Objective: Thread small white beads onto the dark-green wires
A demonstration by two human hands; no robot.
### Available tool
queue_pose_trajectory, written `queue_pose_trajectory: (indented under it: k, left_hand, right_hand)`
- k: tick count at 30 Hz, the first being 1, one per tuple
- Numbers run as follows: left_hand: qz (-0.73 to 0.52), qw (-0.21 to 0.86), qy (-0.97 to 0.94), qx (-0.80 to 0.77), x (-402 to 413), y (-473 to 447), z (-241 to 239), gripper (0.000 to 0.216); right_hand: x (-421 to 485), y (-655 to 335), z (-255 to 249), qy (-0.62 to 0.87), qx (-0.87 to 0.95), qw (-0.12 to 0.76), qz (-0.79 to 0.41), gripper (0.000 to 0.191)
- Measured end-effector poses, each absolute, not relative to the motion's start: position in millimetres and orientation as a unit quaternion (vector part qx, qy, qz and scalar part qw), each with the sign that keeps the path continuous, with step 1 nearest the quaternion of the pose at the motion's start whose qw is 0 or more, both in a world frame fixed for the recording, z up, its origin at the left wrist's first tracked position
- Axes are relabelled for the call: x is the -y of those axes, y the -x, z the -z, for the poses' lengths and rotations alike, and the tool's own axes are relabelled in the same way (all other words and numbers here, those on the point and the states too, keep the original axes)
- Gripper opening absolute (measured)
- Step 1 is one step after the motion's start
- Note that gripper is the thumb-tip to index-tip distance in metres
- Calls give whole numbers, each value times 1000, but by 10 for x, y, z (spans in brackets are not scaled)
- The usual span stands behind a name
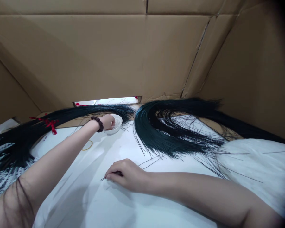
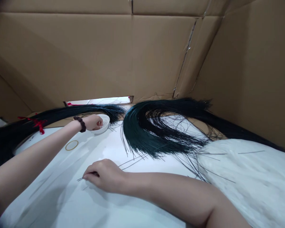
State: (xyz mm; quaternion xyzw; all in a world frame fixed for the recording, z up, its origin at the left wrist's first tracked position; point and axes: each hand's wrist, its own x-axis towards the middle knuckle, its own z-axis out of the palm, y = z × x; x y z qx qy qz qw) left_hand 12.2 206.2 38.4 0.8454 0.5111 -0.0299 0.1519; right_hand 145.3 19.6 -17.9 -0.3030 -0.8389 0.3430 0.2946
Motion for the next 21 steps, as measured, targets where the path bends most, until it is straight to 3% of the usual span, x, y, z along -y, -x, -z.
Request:
queue_pose_trajectory:
  k: [6, 21]
  left_hand:
    - [99, 211, -820, -523, -2071, -40, -516, 18]
    - [7, 344, -775, -529, -2002, 147, -583, 22]
  right_hand:
    - [-198, -1452, 177, 300, 839, 294, -345, 22]
    - [-199, -1441, 171, 302, 837, 288, -354, 22]
